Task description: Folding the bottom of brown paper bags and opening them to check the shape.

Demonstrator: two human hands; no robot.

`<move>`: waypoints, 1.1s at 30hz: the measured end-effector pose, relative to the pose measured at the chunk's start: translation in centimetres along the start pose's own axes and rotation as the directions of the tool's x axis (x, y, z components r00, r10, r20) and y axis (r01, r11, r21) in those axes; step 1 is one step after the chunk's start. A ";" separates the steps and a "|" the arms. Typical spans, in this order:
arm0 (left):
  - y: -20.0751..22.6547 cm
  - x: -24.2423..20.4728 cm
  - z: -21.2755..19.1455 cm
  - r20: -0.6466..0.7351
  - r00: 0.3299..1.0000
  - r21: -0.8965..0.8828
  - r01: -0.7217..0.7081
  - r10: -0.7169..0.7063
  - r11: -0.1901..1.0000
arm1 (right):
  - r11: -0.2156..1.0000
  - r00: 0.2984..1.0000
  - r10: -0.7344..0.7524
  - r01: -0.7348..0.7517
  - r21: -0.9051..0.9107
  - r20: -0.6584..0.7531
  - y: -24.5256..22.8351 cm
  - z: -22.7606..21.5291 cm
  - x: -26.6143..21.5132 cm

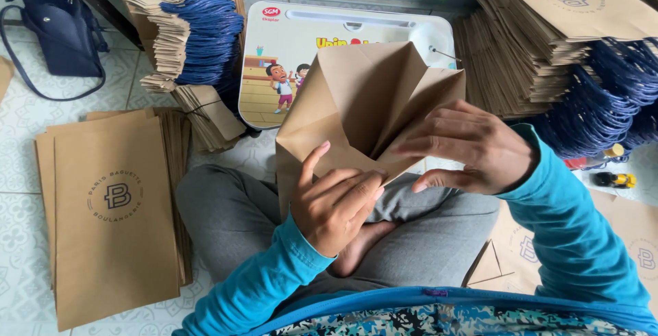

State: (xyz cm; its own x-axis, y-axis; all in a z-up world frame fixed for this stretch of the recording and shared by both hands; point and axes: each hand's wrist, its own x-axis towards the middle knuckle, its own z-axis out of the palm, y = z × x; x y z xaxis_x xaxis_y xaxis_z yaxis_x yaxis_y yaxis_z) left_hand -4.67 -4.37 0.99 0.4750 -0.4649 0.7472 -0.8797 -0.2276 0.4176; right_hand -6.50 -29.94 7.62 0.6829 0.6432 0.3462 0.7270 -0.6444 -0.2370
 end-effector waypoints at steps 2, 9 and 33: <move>0.0 0.0 0.0 -0.002 1.000 -0.009 -0.002 0.002 1.000 | 0.999 0.999 0.043 -0.043 0.027 0.000 0.4 0.4 -0.4; 0.2 0.3 0.3 0.029 0.999 -0.068 0.041 -0.040 0.997 | 0.982 0.994 0.089 -0.077 0.174 -0.064 0.1 0.5 -0.2; -6.3 1.8 -1.3 0.290 0.867 -0.559 0.498 -0.406 0.663 | 0.996 0.983 -0.065 0.052 0.079 0.172 -1.7 -2.2 -0.1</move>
State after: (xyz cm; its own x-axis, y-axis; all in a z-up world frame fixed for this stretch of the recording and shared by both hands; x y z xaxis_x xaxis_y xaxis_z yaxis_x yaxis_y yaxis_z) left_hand 1.79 -2.65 0.36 0.7620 -0.5584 0.3280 -0.3337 0.0956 0.9378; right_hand -8.01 -29.84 10.02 0.6363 0.7452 0.1995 0.7648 -0.5753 -0.2899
